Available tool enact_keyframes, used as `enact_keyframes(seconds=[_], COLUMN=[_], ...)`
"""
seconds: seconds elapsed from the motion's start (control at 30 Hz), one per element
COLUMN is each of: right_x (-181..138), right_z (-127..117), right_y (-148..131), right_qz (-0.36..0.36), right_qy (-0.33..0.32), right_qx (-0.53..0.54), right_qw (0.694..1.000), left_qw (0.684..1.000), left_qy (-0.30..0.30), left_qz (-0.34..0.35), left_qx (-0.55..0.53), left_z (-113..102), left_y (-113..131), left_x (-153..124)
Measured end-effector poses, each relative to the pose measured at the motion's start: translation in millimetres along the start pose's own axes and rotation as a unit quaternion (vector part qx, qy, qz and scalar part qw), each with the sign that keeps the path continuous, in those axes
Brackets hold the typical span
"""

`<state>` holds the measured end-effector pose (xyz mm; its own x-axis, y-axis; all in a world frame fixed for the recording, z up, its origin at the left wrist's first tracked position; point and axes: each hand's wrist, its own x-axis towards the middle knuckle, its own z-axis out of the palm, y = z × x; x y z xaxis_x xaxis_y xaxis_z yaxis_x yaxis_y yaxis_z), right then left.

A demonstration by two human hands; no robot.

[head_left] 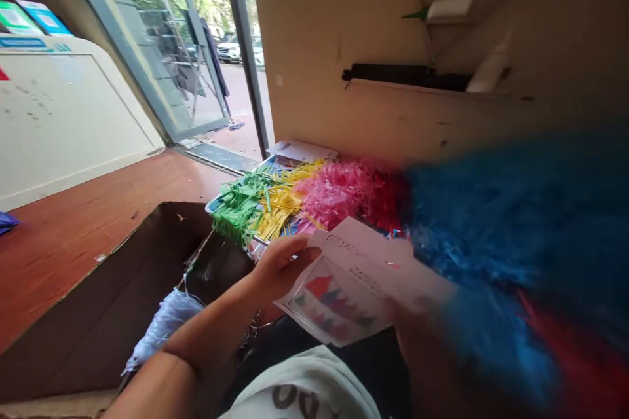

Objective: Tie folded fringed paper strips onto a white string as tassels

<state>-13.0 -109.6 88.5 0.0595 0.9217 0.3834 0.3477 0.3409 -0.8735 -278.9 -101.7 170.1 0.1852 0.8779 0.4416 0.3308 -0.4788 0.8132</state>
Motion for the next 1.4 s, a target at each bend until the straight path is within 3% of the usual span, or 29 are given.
enact_keyframes(seconds=[0.1, 0.17, 0.23, 0.3, 0.37, 0.47, 0.57, 0.67, 0.73, 0.8, 0.87, 1.0, 1.07, 1.1, 1.17, 1.2, 1.23, 1.27, 1.33, 1.4], right_x=[-12.6, -18.0, -25.1, -32.0, -35.8, -36.4, -36.7, -36.4, -32.4, -23.8, -12.3, -0.5, -10.1, -18.8, -39.7, -49.9, -58.7, -65.5, -71.6, -68.3], right_z=[2.1, 6.7, 8.9, 6.2, -0.5, -10.2, -14.3, -14.4, -12.2, -6.9, 1.0, 11.5, 1.8, -8.9, -39.6, -56.5, -71.7, -83.5, -91.8, -79.7], right_y=[3.2, 7.1, 11.1, 14.6, 17.7, 21.7, 21.0, 11.4, 2.2, -5.3, -9.5, -14.6, -16.6, -16.1, -9.8, -3.7, 3.8, 12.2, 28.8, 41.2], right_qz=[0.077, 0.097, 0.1, 0.101, 0.097, 0.096, 0.095, -0.026, -0.163, -0.264, -0.313, -0.333, -0.334, -0.329, -0.292, -0.247, -0.205, -0.184, -0.084, 0.042], right_qy=[0.007, 0.027, 0.041, 0.028, 0.016, -0.007, 0.005, 0.142, 0.187, 0.161, 0.132, 0.101, 0.087, 0.07, -0.031, -0.114, -0.239, -0.29, -0.122, 0.009], right_qx=[0.043, 0.059, 0.055, 0.048, 0.044, 0.026, 0.022, -0.086, -0.223, -0.319, -0.343, -0.278, -0.228, -0.198, -0.15, -0.138, -0.151, -0.158, -0.193, -0.147], right_qw=[0.996, 0.993, 0.993, 0.993, 0.994, 0.995, 0.995, 0.986, 0.943, 0.896, 0.876, 0.895, 0.911, 0.921, 0.944, 0.952, 0.937, 0.926, 0.97, 0.988], left_qw=[0.998, 0.993, 0.988, 0.993, 0.986, 0.935, 0.883, 0.875, 0.871, 0.866, 0.866, 0.872, 0.878, 0.879, 0.88, 0.879, 0.878, 0.877, 0.879, 0.908], left_qy=[0.036, 0.112, 0.142, 0.102, 0.039, -0.1, -0.211, -0.191, -0.189, -0.196, -0.201, -0.207, -0.202, -0.196, -0.178, -0.171, -0.168, -0.173, -0.206, -0.241], left_qz=[-0.036, -0.006, 0.038, 0.044, -0.005, -0.135, -0.229, -0.266, -0.282, -0.286, -0.282, -0.283, -0.282, -0.281, -0.284, -0.286, -0.287, -0.284, -0.265, -0.207], left_qx=[-0.031, 0.024, 0.049, -0.027, -0.16, -0.311, -0.35, -0.357, -0.356, -0.359, -0.36, -0.34, -0.331, -0.331, -0.337, -0.341, -0.344, -0.346, -0.338, -0.274], left_z=[32.9, 45.5, 52.5, 55.3, 55.1, 53.7, 57.5, 67.0, 73.5, 78.0, 80.3, 80.2, 78.4, 76.9, 72.6, 70.0, 67.6, 65.7, 65.3, 71.4], left_y=[-22.7, -25.1, -21.9, -19.6, -20.8, -25.1, -25.6, -23.3, -21.9, -20.8, -20.5, -23.8, -27.1, -29.0, -32.6, -34.3, -35.7, -36.7, -37.5, -35.8], left_x=[-8.0, -9.0, -4.1, 7.7, 23.2, 41.3, 44.2, 39.6, 37.5, 36.8, 36.5, 34.6, 32.8, 31.8, 30.1, 29.6, 29.6, 30.1, 32.0, 32.9])
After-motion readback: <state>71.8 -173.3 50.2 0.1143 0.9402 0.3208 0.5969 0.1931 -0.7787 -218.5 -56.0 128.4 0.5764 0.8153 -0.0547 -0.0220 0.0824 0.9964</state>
